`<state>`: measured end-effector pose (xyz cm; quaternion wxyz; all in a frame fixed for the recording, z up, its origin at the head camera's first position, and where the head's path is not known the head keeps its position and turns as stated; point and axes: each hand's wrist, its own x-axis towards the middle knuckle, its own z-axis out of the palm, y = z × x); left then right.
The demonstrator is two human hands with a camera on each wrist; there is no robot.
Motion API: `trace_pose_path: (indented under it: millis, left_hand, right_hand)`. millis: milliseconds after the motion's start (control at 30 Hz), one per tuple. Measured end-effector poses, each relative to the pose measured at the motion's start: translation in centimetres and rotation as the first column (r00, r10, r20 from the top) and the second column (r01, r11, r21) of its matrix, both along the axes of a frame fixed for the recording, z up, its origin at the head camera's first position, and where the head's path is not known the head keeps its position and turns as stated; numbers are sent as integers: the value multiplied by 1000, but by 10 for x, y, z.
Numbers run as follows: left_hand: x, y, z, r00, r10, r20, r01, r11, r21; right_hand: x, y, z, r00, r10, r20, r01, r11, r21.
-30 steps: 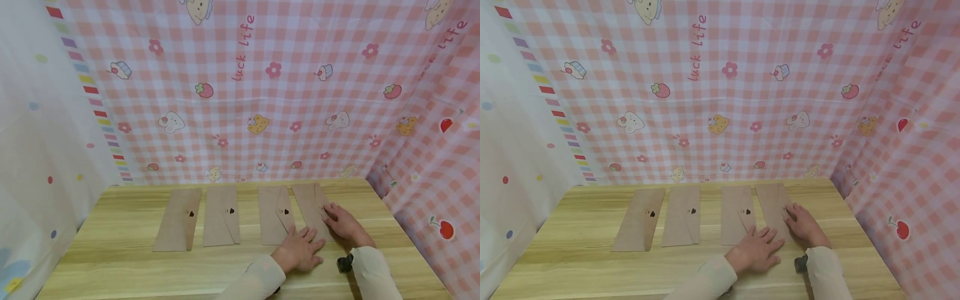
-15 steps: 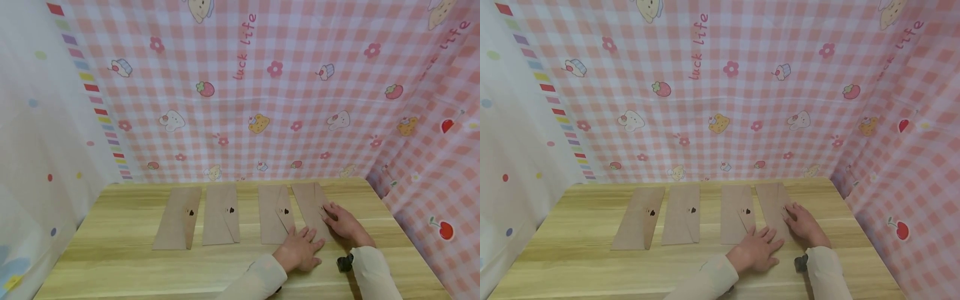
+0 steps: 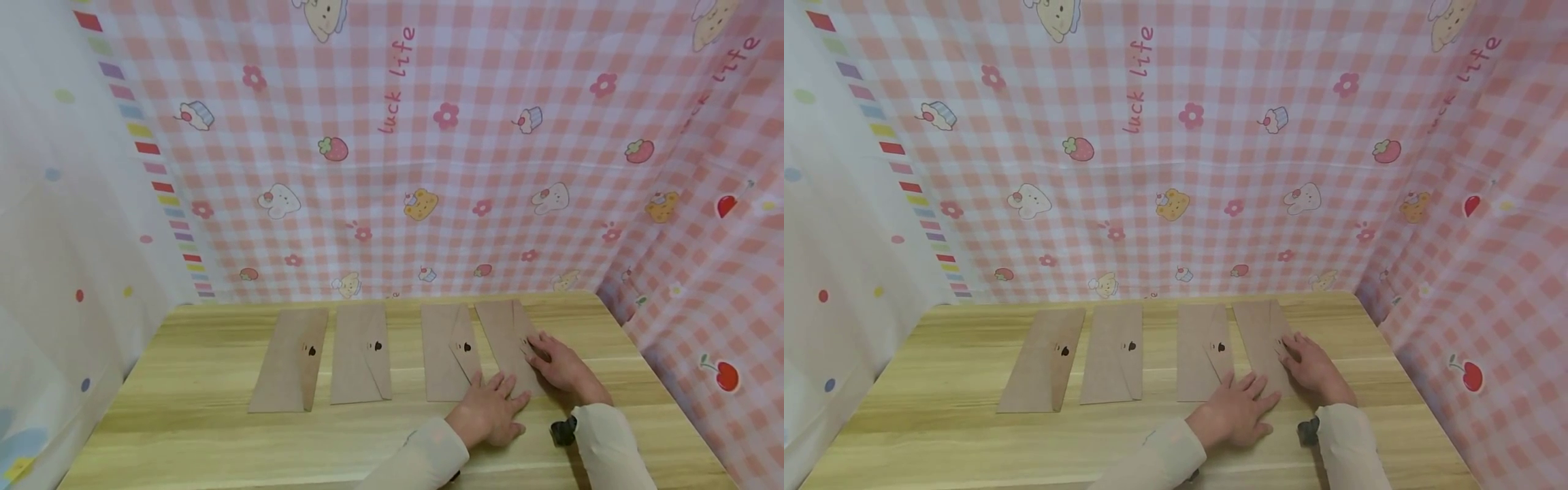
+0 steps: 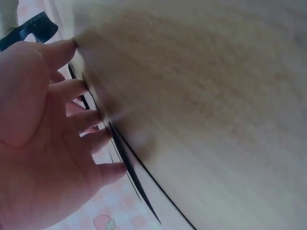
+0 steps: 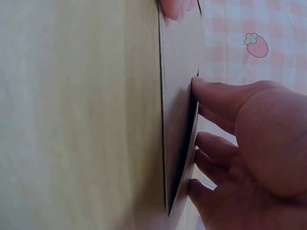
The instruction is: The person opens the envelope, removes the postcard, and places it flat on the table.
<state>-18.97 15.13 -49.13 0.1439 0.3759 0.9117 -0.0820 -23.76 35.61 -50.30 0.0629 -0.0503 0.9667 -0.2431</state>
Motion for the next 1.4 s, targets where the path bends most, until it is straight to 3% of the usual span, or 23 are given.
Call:
trace_pose_path:
  millis: [333, 967, 1400]
  left_hand:
    - [0, -3, -1, 1000, -10, -20, 10, 1000, -8]
    - [-1, -5, 2, 998, 15, 62, -16, 1000, 7]
    - [2, -6, 5, 999, 18, 36, -17, 1000, -8]
  right_hand:
    - [1, 0, -1, 999, 7, -34, -7, 1000, 7]
    - [2, -1, 3, 1000, 18, -6, -18, 999, -29]
    - [5, 0, 4, 999, 34, -33, -35, 999, -40]
